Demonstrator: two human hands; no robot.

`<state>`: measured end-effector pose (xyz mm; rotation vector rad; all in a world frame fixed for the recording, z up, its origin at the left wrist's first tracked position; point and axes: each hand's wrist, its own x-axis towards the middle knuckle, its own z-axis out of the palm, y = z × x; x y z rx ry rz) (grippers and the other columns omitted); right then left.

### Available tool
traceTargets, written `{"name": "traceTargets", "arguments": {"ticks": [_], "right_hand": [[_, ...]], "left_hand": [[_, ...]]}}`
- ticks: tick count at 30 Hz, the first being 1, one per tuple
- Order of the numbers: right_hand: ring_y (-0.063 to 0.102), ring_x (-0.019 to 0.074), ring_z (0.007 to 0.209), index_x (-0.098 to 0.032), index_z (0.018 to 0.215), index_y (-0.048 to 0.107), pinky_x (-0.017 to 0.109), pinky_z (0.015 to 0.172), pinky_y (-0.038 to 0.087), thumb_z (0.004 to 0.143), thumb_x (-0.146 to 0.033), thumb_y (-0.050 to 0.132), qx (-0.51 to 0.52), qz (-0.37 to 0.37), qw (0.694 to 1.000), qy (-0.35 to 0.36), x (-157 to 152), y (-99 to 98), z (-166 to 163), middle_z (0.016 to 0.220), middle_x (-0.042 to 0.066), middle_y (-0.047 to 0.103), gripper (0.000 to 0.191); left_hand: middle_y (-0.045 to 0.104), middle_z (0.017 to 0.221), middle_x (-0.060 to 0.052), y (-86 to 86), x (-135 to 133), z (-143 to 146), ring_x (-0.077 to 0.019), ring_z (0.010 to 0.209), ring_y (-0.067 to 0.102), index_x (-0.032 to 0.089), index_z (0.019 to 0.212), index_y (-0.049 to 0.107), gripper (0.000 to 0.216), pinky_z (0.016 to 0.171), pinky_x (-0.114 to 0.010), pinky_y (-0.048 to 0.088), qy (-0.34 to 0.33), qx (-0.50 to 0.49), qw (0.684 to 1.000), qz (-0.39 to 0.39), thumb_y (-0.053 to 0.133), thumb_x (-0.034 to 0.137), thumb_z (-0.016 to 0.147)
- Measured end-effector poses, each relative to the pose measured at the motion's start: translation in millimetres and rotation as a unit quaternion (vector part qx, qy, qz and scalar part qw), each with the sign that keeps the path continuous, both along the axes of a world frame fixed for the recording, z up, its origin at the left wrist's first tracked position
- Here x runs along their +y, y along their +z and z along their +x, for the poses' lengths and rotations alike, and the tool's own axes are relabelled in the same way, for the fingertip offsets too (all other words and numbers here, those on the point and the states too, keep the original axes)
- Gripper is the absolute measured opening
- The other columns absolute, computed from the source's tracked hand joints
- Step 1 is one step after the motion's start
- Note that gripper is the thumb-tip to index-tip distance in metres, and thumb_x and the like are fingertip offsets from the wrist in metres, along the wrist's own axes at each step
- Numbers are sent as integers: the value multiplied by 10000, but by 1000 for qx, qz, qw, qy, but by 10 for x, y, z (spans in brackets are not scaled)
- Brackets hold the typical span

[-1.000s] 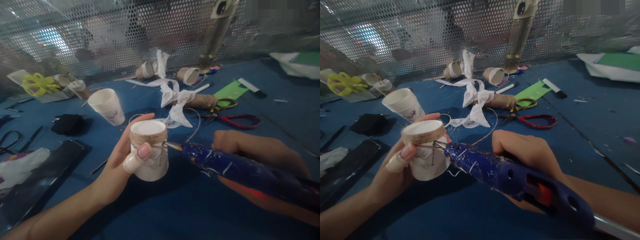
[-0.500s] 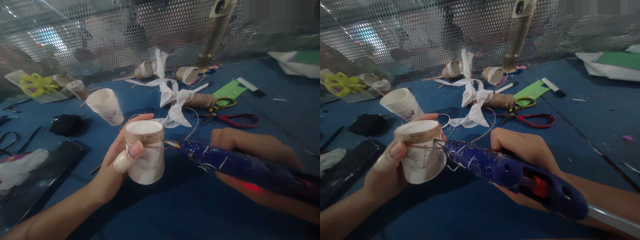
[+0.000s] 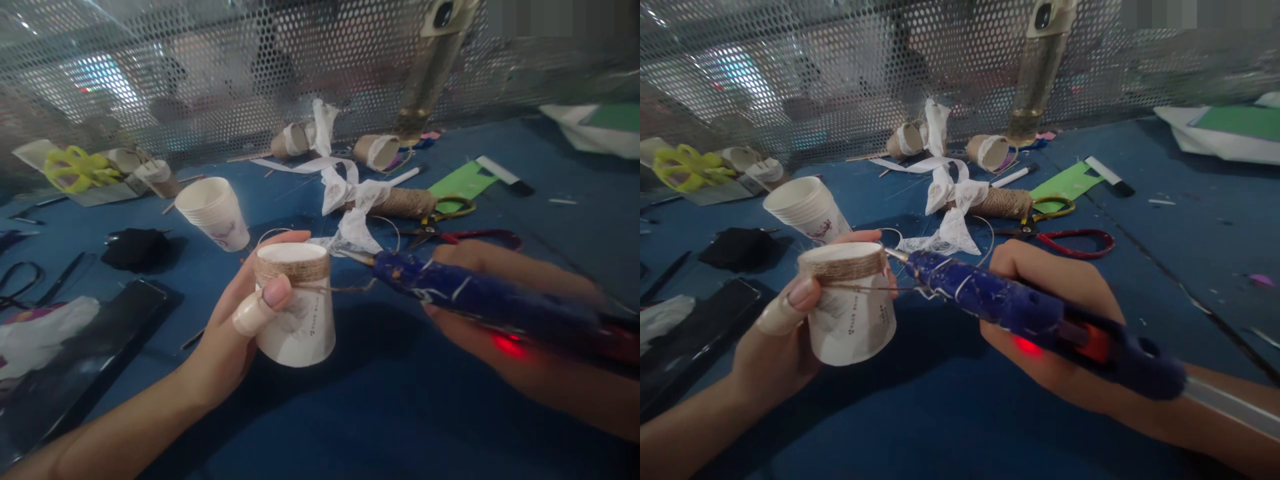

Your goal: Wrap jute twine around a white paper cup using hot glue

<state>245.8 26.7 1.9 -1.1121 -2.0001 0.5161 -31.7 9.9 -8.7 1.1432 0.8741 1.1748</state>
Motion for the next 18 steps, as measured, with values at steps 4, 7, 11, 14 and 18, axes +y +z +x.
{"name": "traceTargets", "arguments": {"ticks": [4,7,11,14,18], "right_hand": [[672,158,659,-327,981,617,312,662,622,946,-264,745,69,34,997,-22,-6,7,-26,845,-43,697,147],[742,175,789,-331,1091,701,315,752,666,922,-381,836,87,16,996,-2,5,-36,-39,977,-30,772,222],[767,157,836,-337,1060,762,280,723,645,888,-469,906,91,-22,995,19,15,-81,-39,1058,-40,809,261],[806,176,863,-320,1052,747,280,712,662,868,-426,932,88,-52,993,51,3,-93,-57,1041,-35,826,281],[831,210,851,-313,1016,721,321,724,697,844,-354,947,145,-80,985,49,-12,-80,-80,958,-36,837,287]], "left_hand": [[755,1317,-79,-25,-4,-11,-338,1191,691,344,1447,718,522,920,-410,568,-13,36,999,4,698,603,994],[761,1385,-84,-27,-16,5,-345,1250,702,352,1477,696,518,959,-408,589,-28,45,999,-8,716,574,1008],[783,1353,-88,-29,-30,49,-328,1182,744,342,1462,690,545,958,-402,608,-47,39,998,-9,790,561,973],[800,1317,-46,-46,-25,73,-272,1131,760,385,1408,725,451,939,-342,606,-52,30,998,6,815,490,979],[805,1267,-52,-46,-14,99,-274,1099,752,365,1389,728,475,928,-353,608,-43,54,997,16,859,472,945]]}}
